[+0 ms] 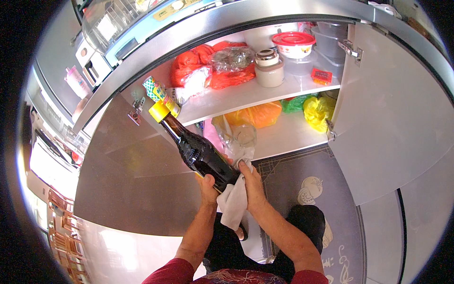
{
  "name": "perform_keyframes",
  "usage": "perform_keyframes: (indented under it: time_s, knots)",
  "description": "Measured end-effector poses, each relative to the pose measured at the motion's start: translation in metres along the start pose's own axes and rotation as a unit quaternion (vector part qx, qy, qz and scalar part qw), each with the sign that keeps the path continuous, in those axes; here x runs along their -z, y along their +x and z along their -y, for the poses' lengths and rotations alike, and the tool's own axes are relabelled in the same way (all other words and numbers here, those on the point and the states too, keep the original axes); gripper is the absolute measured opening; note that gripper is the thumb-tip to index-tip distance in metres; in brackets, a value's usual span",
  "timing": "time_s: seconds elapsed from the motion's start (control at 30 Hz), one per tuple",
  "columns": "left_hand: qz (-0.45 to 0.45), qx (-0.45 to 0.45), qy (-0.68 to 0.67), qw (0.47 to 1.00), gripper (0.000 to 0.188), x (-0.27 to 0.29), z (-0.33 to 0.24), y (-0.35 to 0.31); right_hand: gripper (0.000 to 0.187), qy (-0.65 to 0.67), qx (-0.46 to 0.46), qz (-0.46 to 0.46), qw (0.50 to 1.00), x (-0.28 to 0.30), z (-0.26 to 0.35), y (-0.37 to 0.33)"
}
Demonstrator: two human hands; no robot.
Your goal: The person wipes various items inside a kitchen cabinet using a white cloth. They clean a pink roll, a silver foil bag, a glass bowl, a dark bottle, a green and white carton, and a small plastic bag, placing each item back on the shelf after wiping.
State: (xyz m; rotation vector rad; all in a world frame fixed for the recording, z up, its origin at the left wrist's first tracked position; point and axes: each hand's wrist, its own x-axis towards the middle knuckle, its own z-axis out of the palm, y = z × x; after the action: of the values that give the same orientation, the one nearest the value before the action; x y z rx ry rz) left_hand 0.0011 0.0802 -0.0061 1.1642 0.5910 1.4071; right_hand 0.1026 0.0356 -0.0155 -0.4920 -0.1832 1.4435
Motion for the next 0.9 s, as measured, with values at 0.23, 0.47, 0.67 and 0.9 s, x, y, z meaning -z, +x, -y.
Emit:
perform_keyframes:
  time_s: [0.23, 0.47, 0.67, 0.9]
  knots:
    - [-0.003, -0.003, 0.008, 1.0, 0.064, 0.016, 0.02, -0.006, 0.031, -0.1, 0.014, -0.064, 0.993, -0.001, 0.004, -0.015]
    - [-0.009, -0.044, 0.056, 0.997, 0.067, 0.0, 0.012, -0.01, 0.031, -0.127, -0.062, -0.113, 0.984, 0.012, 0.003, -0.028]
    - [-0.038, -0.024, 0.114, 0.992, 0.064, -0.004, -0.009, -0.004, 0.035, -0.385, 0.152, -0.038, 0.91, 0.002, 0.032, -0.052]
    - [0.102, -0.017, 0.165, 0.981, 0.063, -0.009, 0.008, -0.025, 0.038, -0.471, 0.351, 0.007, 0.809, -0.006, 0.019, -0.043]
